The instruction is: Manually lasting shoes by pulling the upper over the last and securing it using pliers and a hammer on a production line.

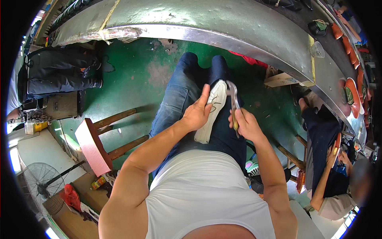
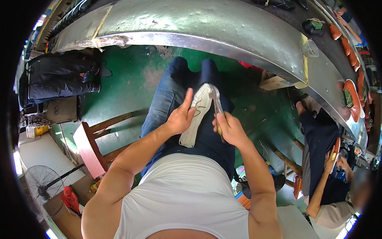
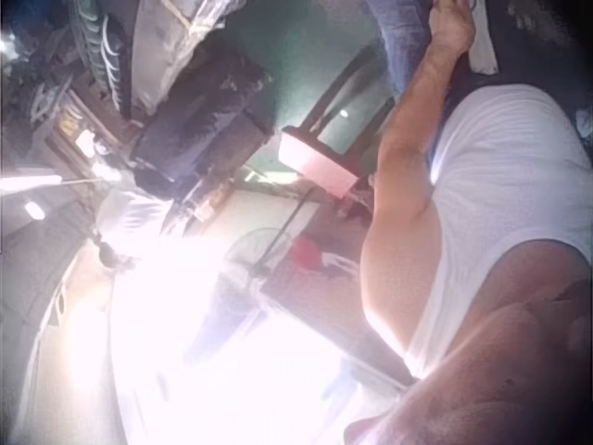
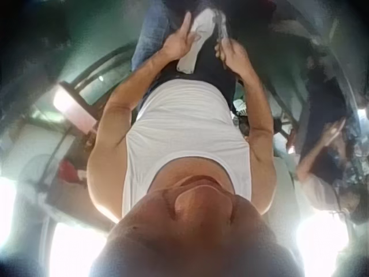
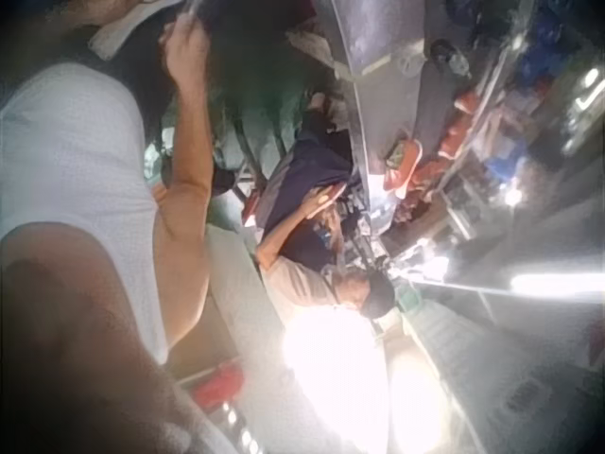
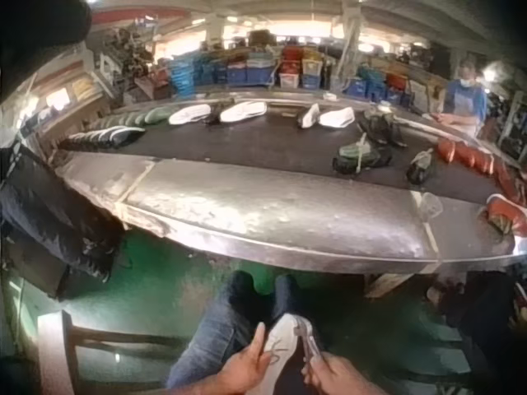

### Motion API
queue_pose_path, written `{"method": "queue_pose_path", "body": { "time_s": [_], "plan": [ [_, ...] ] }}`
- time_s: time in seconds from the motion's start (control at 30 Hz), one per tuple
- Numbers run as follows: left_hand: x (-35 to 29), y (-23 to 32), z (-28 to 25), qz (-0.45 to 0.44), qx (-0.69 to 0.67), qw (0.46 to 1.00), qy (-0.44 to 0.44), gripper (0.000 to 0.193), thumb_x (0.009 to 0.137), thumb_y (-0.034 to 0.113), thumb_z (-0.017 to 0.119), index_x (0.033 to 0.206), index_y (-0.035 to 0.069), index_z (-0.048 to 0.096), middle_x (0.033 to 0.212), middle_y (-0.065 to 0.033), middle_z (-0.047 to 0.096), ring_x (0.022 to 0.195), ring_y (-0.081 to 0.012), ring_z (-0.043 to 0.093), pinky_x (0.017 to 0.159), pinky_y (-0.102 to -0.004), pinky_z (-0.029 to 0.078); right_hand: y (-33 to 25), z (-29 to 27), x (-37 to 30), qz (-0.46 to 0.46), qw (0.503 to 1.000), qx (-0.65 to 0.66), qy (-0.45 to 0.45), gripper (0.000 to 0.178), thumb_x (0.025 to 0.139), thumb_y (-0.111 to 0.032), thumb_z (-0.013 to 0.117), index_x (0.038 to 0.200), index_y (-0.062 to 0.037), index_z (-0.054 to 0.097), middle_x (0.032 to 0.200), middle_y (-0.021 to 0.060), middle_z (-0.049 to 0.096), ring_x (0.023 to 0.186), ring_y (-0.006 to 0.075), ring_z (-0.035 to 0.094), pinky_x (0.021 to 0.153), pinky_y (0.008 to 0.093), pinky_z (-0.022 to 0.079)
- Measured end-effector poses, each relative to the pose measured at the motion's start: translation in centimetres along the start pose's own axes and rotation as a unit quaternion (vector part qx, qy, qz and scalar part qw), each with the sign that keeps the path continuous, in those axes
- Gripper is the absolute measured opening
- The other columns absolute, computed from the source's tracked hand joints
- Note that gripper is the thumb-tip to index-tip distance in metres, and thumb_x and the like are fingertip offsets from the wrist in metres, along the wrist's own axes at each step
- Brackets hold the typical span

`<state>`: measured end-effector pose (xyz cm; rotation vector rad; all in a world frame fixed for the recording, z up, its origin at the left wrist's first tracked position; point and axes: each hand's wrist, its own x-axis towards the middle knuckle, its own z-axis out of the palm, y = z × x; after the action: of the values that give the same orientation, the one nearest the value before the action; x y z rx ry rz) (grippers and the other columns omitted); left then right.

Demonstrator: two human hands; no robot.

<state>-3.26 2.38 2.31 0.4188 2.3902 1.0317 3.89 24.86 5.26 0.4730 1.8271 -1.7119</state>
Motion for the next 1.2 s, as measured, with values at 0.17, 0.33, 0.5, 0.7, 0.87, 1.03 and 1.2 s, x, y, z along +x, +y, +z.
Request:
{"method": "queue_pose_path", "body": {
  "time_s": [0.17, 0.33, 0.5, 0.7, 0.87, 1.03, 1.2],
  "plan": [
    [0.3, -1.7, 0.3, -0.072, -0.07, 0.994, -0.033, 0.082, 0.098, 0.042, 0.055, 0.153, -0.008, 0.02, 0.131, -0.0369, 0.054, 0.127, -0.0445, 0.053, 0.109, -0.0421, 0.04, -2.1, 0.6, 3.1, -0.175, 0.947, -0.268, 0.03, 0.046, 0.105, -0.037, 0.044, 0.09, 0.0033, 0.058, 0.074, 0.0221, 0.064, 0.072, 0.0391, 0.065, 0.067, 0.0462, 0.049],
    [0.5, -0.7, -1.6, -0.094, -0.072, 0.99, -0.073, 0.084, 0.095, 0.043, 0.061, 0.152, -0.007, 0.025, 0.135, -0.0341, 0.054, 0.129, -0.041, 0.053, 0.11, -0.0396, 0.04, -2.2, 1.1, 2.5, -0.221, 0.903, -0.369, 0.016, 0.046, 0.103, -0.038, 0.049, 0.085, 0.0033, 0.057, 0.078, 0.0276, 0.064, 0.078, 0.0481, 0.062, 0.069, 0.0516, 0.048],
    [0.5, -0.8, -3.3, -0.125, -0.178, 0.968, -0.126, 0.078, 0.092, 0.04, 0.068, 0.15, -0.001, 0.034, 0.13, -0.0207, 0.06, 0.116, -0.0296, 0.061, 0.091, -0.0384, 0.05, -1.7, -0.8, -0.8, -0.071, 0.944, -0.318, -0.039, 0.034, 0.097, -0.032, 0.06, 0.087, 0.0003, 0.059, 0.075, 0.017, 0.067, 0.071, 0.035, 0.065, 0.067, 0.0418, 0.051],
    [1.2, -1.1, -3.2, -0.177, -0.279, 0.919, -0.214, 0.063, 0.089, 0.041, 0.072, 0.138, 0.01, 0.048, 0.119, -0.0078, 0.064, 0.103, -0.0176, 0.061, 0.071, -0.0349, 0.051, -1.1, 1.0, -3.7, -0.173, 0.838, -0.496, -0.148, 0.045, 0.091, -0.017, 0.064, 0.125, 0.0105, 0.054, 0.109, 0.0243, 0.065, 0.102, 0.0344, 0.065, 0.083, 0.0435, 0.054],
    [1.4, -1.7, -2.6, -0.194, -0.276, 0.917, -0.214, 0.062, 0.09, 0.036, 0.073, 0.139, 0.01, 0.048, 0.122, -0.0087, 0.064, 0.107, -0.0194, 0.061, 0.084, -0.035, 0.052, -1.2, 3.2, -3.4, -0.147, 0.813, -0.558, -0.082, 0.038, 0.091, -0.02, 0.067, 0.121, 0.0016, 0.057, 0.099, 0.0203, 0.066, 0.093, 0.0363, 0.066, 0.078, 0.0444, 0.053],
    [1.5, -5.9, 0.6, -0.097, -0.274, 0.954, -0.077, 0.067, 0.092, 0.032, 0.07, 0.147, 0.007, 0.04, 0.127, -0.0163, 0.061, 0.114, -0.0253, 0.059, 0.098, -0.0347, 0.047, 2.1, 3.2, -3.7, -0.254, 0.854, -0.454, -0.006, 0.023, 0.09, -0.02, 0.066, 0.105, -0.0028, 0.06, 0.093, 0.0166, 0.067, 0.083, 0.038, 0.066, 0.071, 0.0475, 0.052],
    [-4.2, -4.7, 2.6, -0.045, -0.334, 0.931, -0.143, 0.081, 0.103, 0.034, 0.049, 0.16, 0.011, -0.003, 0.159, -0.0247, 0.025, 0.15, -0.0313, 0.024, 0.12, -0.0355, 0.021, 3.1, 1.2, -3.9, -0.101, 0.869, -0.481, -0.054, 0.022, 0.092, -0.018, 0.064, 0.105, -0.0012, 0.061, 0.098, 0.02, 0.067, 0.089, 0.0405, 0.065, 0.075, 0.0487, 0.052]
  ]
}}
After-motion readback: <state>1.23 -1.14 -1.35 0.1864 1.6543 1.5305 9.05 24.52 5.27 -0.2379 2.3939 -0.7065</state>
